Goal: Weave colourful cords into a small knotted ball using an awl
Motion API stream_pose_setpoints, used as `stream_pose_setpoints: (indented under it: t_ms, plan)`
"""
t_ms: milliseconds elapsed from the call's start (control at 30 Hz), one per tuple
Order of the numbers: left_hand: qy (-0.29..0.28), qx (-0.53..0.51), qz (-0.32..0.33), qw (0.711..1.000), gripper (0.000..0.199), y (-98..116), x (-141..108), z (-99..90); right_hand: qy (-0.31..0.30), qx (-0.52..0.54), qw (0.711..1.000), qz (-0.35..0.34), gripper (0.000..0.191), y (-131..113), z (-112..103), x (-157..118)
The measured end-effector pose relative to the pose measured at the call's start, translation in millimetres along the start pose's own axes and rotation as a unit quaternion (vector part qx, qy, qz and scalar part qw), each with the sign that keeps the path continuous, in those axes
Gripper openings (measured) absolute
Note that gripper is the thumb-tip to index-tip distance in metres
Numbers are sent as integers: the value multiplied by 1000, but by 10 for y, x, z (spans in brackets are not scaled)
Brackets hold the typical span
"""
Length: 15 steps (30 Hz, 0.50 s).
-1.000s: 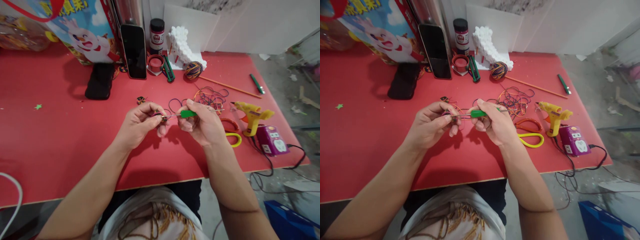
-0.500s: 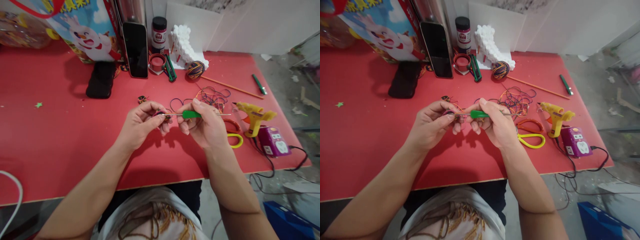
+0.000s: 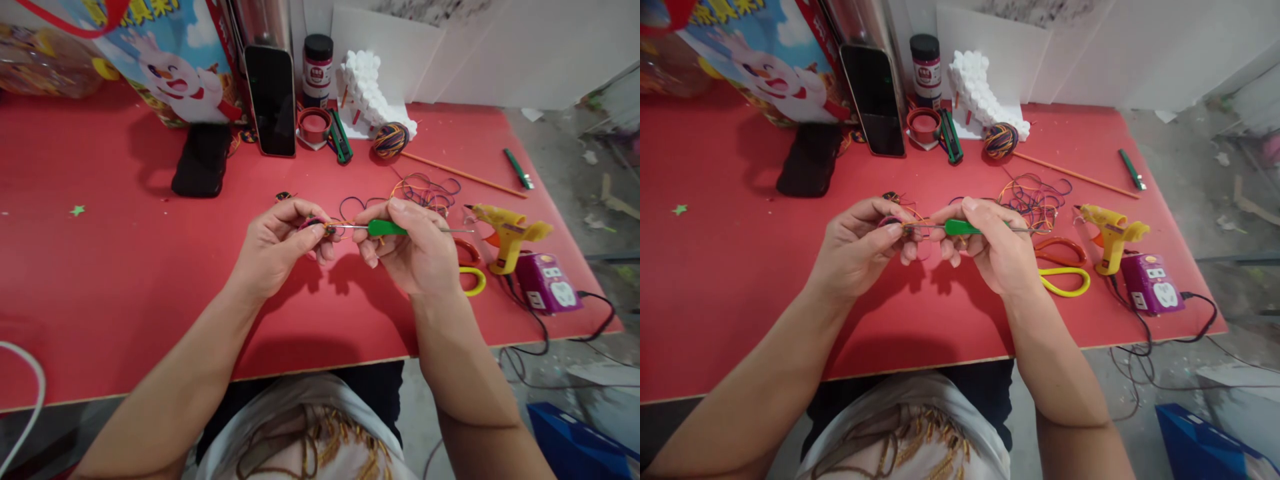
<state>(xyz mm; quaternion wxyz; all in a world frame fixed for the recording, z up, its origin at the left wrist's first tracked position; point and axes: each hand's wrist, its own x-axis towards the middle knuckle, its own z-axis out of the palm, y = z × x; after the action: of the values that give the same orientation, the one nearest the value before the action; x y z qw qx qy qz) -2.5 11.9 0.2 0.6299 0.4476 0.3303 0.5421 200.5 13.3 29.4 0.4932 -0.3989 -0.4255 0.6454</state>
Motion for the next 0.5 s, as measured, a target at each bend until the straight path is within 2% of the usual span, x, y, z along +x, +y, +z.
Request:
stream_pose_setpoints:
  t_ms: [500]
  plan:
    - [-3,6,-11,1000,19,-8,5,-23,4,9,1000,-4,38,0,-33,-2]
